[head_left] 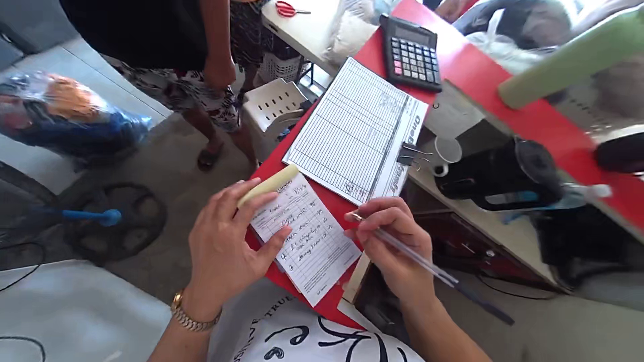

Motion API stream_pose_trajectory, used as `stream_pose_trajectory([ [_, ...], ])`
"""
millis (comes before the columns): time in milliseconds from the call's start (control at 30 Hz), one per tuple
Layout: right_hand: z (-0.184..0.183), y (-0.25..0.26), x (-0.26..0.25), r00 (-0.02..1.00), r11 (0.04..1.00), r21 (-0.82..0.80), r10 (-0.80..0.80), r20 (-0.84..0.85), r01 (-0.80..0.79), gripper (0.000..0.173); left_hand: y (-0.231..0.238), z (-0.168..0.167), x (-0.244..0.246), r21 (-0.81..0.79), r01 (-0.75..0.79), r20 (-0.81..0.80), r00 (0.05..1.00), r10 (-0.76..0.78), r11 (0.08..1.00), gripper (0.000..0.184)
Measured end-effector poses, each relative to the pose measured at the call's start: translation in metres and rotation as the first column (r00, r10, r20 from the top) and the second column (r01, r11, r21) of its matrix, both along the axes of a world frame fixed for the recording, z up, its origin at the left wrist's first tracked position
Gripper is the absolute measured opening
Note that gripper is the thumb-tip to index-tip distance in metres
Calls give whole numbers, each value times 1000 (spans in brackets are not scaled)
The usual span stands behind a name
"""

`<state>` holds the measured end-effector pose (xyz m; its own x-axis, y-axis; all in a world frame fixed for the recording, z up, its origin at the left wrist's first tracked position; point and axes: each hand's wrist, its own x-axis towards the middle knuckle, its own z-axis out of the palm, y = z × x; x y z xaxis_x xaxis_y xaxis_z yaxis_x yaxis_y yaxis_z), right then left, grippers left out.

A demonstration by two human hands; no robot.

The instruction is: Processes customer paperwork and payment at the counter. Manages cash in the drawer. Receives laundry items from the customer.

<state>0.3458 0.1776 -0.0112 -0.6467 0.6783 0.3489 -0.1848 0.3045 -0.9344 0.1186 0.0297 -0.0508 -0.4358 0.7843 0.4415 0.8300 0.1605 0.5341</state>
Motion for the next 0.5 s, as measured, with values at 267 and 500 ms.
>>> stream_pose_trajectory([
  [267,-5,-46,-22,967,963,119,229,111,-242,5,1,0,0,-4,-4,-16,1000,4,1000,59],
  [500,-11,-45,-28,960,947,171,253,119,-271,4,2,-1,0,0,-7,-12,1000,7,1000,57],
])
